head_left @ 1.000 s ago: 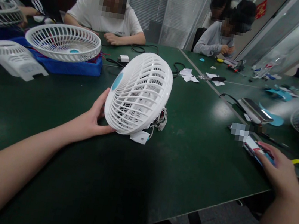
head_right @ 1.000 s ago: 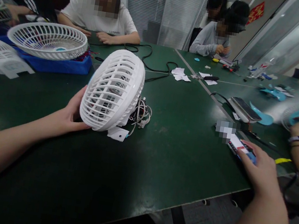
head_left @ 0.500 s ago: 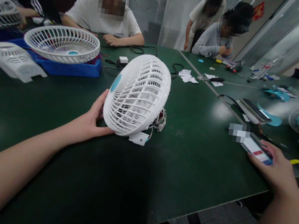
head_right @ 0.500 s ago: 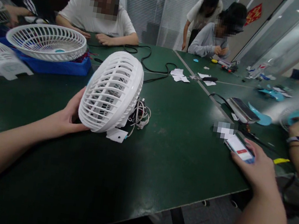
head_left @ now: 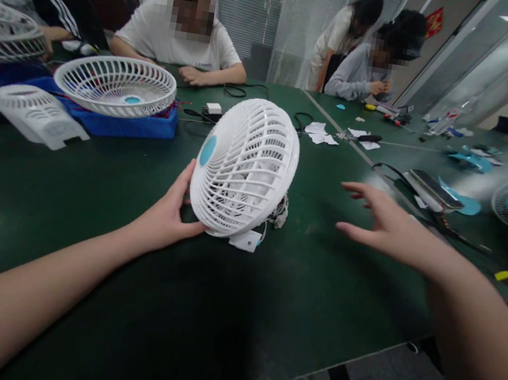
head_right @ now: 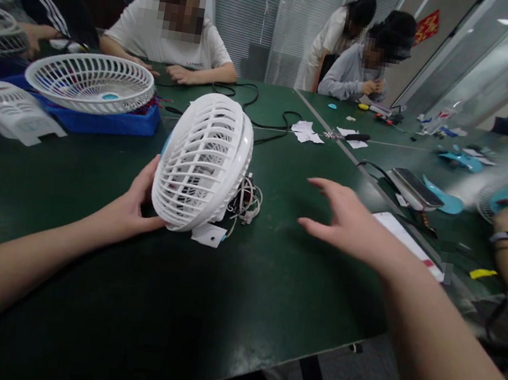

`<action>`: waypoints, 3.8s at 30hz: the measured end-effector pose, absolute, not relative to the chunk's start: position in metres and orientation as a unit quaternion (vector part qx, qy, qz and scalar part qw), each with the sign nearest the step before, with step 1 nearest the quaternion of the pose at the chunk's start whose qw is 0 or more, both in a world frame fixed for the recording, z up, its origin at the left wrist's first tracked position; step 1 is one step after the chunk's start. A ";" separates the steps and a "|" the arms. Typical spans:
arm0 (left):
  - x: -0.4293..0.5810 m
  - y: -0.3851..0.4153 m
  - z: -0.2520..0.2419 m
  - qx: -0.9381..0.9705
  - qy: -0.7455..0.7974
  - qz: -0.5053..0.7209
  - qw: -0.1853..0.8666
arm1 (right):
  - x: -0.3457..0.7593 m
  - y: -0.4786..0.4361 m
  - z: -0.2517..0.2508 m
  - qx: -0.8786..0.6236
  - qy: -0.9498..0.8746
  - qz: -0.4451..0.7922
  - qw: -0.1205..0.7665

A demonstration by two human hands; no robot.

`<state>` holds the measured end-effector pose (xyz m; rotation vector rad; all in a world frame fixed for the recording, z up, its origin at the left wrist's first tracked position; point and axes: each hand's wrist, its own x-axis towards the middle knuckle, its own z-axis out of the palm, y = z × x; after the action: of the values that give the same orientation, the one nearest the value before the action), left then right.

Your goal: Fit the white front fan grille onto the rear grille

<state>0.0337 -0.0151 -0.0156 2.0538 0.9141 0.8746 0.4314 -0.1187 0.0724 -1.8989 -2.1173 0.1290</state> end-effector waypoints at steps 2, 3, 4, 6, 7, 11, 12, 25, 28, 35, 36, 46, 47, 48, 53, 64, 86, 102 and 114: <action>0.034 -0.017 -0.015 0.792 0.349 0.344 0.363 | 0.371 -0.100 0.062 -0.592 -0.783 0.109 0.153; 0.033 -0.018 -0.015 0.790 0.348 0.349 0.364 | 0.347 -0.095 0.053 -0.558 -0.803 0.131 0.161; 0.032 -0.018 -0.016 0.789 0.348 0.352 0.363 | 0.326 -0.093 0.043 -0.544 -0.807 0.138 0.182; 0.030 -0.019 -0.019 0.789 0.356 0.358 0.349 | 0.298 -0.093 0.023 -0.569 -0.775 0.125 0.243; 0.030 -0.019 -0.021 0.792 0.359 0.360 0.339 | 0.290 -0.094 0.016 -0.579 -0.763 0.118 0.261; 0.028 -0.019 -0.022 0.805 0.364 0.368 0.291 | 0.285 -0.085 0.002 -0.581 -0.757 0.098 0.284; 0.027 -0.019 -0.021 0.803 0.371 0.370 0.283 | 0.288 -0.077 0.001 -0.570 -0.766 0.097 0.282; 0.011 0.002 -0.021 0.781 0.437 0.379 0.236 | 0.285 -0.031 0.000 -0.501 -0.799 -0.023 0.332; 0.010 0.002 -0.021 0.781 0.450 0.366 0.233 | 0.280 -0.041 0.004 -0.520 -0.798 0.042 0.303; 0.011 -0.003 -0.018 0.773 0.451 0.373 0.245 | 0.271 -0.040 0.002 -0.538 -0.799 0.095 0.251; 0.011 -0.003 -0.017 0.774 0.452 0.368 0.247 | 0.271 -0.040 0.002 -0.539 -0.799 0.102 0.248; 0.012 -0.004 -0.013 0.747 0.465 0.390 0.270 | 0.275 -0.031 0.000 -0.537 -0.795 0.095 0.267; 0.012 -0.005 -0.013 0.749 0.468 0.389 0.262 | 0.275 -0.030 -0.001 -0.534 -0.795 0.095 0.273; 0.011 -0.005 -0.013 0.752 0.470 0.387 0.254 | 0.274 -0.029 -0.002 -0.532 -0.794 0.095 0.278; 0.011 -0.009 -0.011 0.759 0.480 0.376 0.228 | 0.275 -0.026 -0.003 -0.539 -0.784 0.102 0.290; 0.010 -0.021 0.002 0.818 0.417 0.384 0.097 | 0.273 -0.039 -0.003 -0.574 -0.760 0.087 0.292; 0.032 -0.022 -0.004 0.810 0.375 0.438 0.111 | 0.262 -0.069 0.006 -0.521 -0.739 0.211 0.371; 0.025 -0.022 0.001 0.803 0.378 0.445 0.120 | 0.264 -0.065 0.010 -0.569 -0.724 0.227 0.317; 0.017 -0.025 0.004 0.865 0.287 0.395 -0.113 | 0.265 -0.065 0.017 -0.545 -0.766 0.148 0.307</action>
<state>0.0167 -0.0253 0.0042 2.9331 0.9721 1.3387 0.2649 -0.0648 0.0169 -1.4411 -2.0277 0.3929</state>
